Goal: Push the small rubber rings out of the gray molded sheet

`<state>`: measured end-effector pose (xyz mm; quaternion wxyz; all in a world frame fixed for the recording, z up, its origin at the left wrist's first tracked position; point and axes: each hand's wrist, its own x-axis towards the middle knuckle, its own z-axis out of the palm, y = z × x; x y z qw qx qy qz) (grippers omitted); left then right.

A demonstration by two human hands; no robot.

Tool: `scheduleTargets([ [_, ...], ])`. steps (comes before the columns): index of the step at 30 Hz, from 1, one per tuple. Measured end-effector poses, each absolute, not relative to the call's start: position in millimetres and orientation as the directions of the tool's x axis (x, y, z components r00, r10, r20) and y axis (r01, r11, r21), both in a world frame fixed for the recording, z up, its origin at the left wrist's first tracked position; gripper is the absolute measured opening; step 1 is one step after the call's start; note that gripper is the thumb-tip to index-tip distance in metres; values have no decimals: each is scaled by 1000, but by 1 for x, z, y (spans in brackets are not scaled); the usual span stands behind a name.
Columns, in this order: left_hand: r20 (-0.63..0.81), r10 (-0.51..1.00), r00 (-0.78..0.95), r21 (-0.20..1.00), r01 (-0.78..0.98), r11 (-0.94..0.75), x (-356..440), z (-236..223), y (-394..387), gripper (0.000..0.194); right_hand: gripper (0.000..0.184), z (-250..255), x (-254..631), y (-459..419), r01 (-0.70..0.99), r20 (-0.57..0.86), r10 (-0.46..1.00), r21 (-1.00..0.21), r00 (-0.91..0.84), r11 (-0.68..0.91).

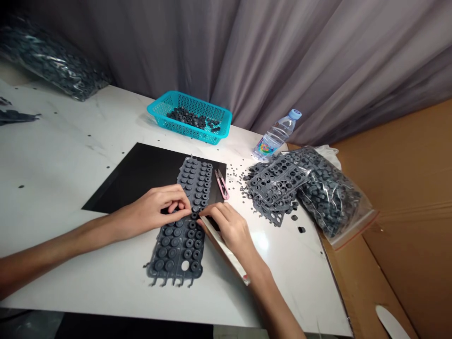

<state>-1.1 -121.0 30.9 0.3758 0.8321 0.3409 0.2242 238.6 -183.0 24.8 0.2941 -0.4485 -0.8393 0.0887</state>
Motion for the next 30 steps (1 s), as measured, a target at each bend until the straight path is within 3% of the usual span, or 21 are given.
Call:
scheduleTargets([
  [6,152,735,661,743,414,-527,-1,22,-115,16,19,25,239,-178,749,379,770,-240,-513,617],
  [18,199,746,636,771,368,-519,4,14,-109,11,23,22,236,-178,791,366,790,-192,-492,581],
  [30,220,744,631,765,361,-533,5,12,-110,12,20,17,226,-181,827,413,736,82,-536,556],
])
